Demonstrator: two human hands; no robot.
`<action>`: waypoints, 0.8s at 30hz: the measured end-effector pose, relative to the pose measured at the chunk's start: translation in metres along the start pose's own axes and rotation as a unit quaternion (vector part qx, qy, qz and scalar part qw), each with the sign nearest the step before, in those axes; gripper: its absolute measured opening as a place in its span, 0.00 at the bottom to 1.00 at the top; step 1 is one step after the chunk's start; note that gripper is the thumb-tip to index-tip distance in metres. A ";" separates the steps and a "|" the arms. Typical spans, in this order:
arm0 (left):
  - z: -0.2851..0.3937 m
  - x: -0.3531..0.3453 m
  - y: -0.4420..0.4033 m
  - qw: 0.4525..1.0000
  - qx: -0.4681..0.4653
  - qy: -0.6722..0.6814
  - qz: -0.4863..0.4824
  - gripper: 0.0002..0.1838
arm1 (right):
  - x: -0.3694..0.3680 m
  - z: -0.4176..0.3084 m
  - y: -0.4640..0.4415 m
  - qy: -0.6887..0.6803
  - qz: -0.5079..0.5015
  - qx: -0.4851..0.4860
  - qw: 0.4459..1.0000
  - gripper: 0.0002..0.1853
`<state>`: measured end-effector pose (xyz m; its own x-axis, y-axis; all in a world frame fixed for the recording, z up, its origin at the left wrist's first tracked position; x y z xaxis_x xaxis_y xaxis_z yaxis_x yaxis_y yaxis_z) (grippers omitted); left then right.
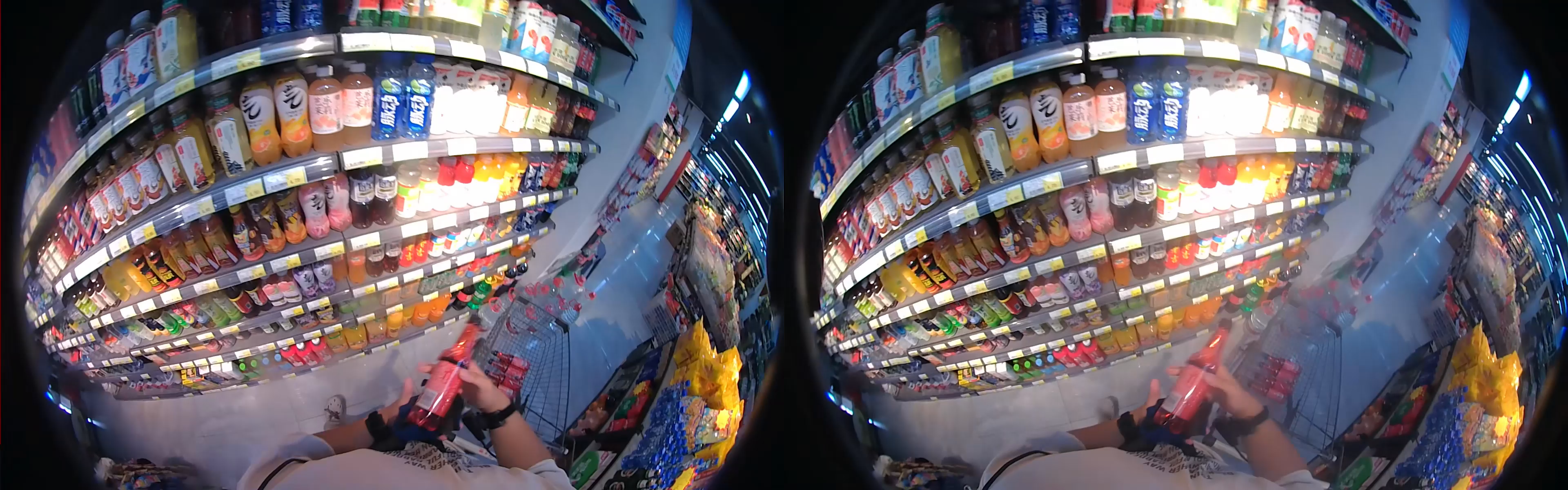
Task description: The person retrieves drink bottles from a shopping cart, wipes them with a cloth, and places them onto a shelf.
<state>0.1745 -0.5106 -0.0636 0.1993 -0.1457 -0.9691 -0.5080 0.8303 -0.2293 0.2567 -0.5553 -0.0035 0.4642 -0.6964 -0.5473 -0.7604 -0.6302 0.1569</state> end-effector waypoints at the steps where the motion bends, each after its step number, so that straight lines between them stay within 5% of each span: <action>1: 0.011 0.003 0.013 0.998 -0.022 -0.051 0.042 0.67 | -0.006 0.013 -0.017 0.001 -0.038 -0.033 0.999 0.41; 9: 0.087 0.005 0.114 0.969 -0.215 -0.014 0.124 0.63 | -0.120 0.065 -0.110 0.082 -0.271 -0.161 0.945 0.48; 10: 0.098 -0.023 0.119 0.955 -0.237 -0.101 0.149 0.57 | -0.123 0.068 -0.125 0.161 -0.268 -0.168 0.935 0.48; 13: 0.121 -0.046 0.170 0.914 -0.235 -0.126 0.305 0.53 | -0.180 0.032 -0.149 0.164 -0.304 -0.091 0.934 0.39; 18: 0.215 -0.087 0.237 0.801 -0.333 -0.384 0.317 0.49 | -0.245 -0.008 -0.183 0.381 -0.238 0.158 0.879 0.39; 22: 0.243 -0.106 0.280 0.792 -0.368 -0.378 0.307 0.52 | -0.310 -0.028 -0.226 0.418 -0.182 0.143 0.878 0.38; 24: 0.262 -0.121 0.309 0.745 -0.414 -0.411 0.323 0.51 | -0.356 -0.048 -0.245 0.493 -0.196 0.228 0.816 0.38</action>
<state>0.2125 -0.0953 0.0066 -0.0392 0.8014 -0.5968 -0.9955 -0.0831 -0.0461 0.2996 -0.1697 0.1928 0.6809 -0.5513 0.4821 -0.4510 -0.8343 -0.3172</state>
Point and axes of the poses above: each hand's wrist, its own y-axis away from the middle knuckle, its own x-axis out of the back of the hand, z = x × y, the point moved 9 cm from there along -y, towards the middle knuckle, and after that the axes turned 5 degrees about z, right-handed, at the moved point
